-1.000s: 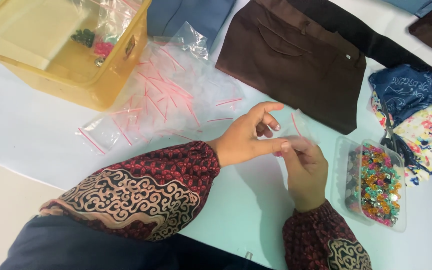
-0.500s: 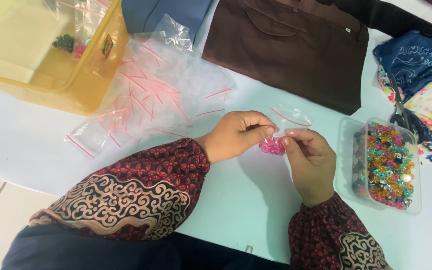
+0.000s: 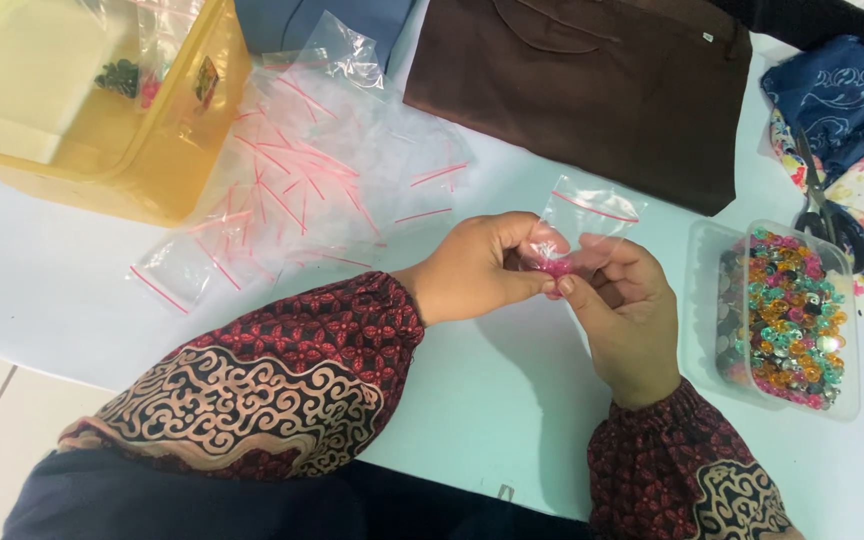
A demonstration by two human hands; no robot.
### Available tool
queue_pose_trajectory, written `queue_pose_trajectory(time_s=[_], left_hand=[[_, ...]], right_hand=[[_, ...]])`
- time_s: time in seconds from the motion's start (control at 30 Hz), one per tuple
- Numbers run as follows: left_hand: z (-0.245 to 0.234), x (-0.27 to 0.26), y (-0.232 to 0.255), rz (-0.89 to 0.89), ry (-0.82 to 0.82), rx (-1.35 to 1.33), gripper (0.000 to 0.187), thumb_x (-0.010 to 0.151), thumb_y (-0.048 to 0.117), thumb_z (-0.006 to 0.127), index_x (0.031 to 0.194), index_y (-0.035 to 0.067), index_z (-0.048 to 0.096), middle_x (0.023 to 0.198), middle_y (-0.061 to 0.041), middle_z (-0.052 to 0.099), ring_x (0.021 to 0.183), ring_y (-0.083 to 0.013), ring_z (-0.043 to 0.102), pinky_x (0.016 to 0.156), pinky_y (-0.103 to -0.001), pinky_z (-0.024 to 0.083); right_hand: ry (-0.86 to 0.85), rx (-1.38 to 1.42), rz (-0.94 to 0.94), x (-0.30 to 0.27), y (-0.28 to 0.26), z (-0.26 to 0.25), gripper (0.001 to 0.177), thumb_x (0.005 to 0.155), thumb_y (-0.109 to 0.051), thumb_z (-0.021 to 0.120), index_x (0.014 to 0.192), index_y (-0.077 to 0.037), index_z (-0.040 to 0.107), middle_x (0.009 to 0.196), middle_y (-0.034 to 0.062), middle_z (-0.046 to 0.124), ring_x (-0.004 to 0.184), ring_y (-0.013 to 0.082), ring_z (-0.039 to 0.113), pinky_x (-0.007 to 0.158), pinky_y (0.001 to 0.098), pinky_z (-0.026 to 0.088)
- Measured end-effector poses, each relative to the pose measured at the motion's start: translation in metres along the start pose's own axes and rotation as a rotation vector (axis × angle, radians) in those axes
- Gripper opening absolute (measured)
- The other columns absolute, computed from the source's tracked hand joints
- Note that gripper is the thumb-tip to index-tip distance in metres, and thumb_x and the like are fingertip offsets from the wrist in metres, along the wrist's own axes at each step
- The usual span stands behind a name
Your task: Sorting and packaging small pink decorative buttons into individual plastic bags
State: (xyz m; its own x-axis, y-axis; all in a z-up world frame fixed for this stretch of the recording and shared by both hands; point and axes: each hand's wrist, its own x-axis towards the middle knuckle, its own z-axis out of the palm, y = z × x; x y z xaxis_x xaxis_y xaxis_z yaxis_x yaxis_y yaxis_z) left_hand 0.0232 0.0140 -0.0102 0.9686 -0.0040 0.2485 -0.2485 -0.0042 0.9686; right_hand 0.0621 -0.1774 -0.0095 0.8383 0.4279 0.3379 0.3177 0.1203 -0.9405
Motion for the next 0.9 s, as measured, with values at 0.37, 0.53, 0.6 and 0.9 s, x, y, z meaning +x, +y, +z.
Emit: queue_pose_trajectory(time_s=[0.37,0.53,0.6,0.9], left_hand=[[-0.003,0.004,-0.013,-0.004,0.027,-0.035,0.028,0.087,0.001,0.070,0.114,0.007,0.070,0.089,-0.013,0.077,0.074,-0.0167,0.072,0.066,-0.027,0.058],[0.000,0.004,-0.019,-0.008,0.051,-0.037,0.029,0.090,0.003,0.069,0.119,0.005,0.067,0.093,-0.013,0.077,0.079,-0.0181,0.075,0.070,-0.028,0.060],[-0.001,0.001,-0.010,-0.009,0.038,-0.030,0.031,0.089,0.002,0.068,0.120,0.004,0.065,0.095,-0.016,0.076,0.082,-0.0206,0.076,0.072,-0.031,0.061],[-0.012,0.009,-0.021,-0.026,-0.007,0.037,0.020,0.086,0.007,0.073,0.106,0.009,0.072,0.081,-0.009,0.075,0.067,-0.0135,0.068,0.061,-0.026,0.056]], right_hand=[[0.027,-0.105,0.039,0.003,-0.008,0.003,0.037,0.086,0.011,0.074,0.120,0.004,0.060,0.097,0.0176,0.071,0.079,0.0170,0.066,0.077,0.0306,0.060],[0.047,-0.006,-0.006,0.004,0.003,-0.005,0.040,0.088,0.011,0.073,0.124,0.006,0.057,0.097,0.0198,0.068,0.080,0.0198,0.068,0.076,0.0306,0.060],[0.042,-0.026,-0.015,0.004,-0.001,-0.007,0.032,0.090,0.014,0.071,0.119,0.006,0.058,0.097,0.0233,0.068,0.078,0.0222,0.068,0.074,0.0320,0.061],[0.028,-0.060,0.036,0.004,0.009,-0.009,0.036,0.087,0.011,0.074,0.120,0.007,0.059,0.096,0.0225,0.070,0.081,0.0207,0.068,0.079,0.0313,0.059]])
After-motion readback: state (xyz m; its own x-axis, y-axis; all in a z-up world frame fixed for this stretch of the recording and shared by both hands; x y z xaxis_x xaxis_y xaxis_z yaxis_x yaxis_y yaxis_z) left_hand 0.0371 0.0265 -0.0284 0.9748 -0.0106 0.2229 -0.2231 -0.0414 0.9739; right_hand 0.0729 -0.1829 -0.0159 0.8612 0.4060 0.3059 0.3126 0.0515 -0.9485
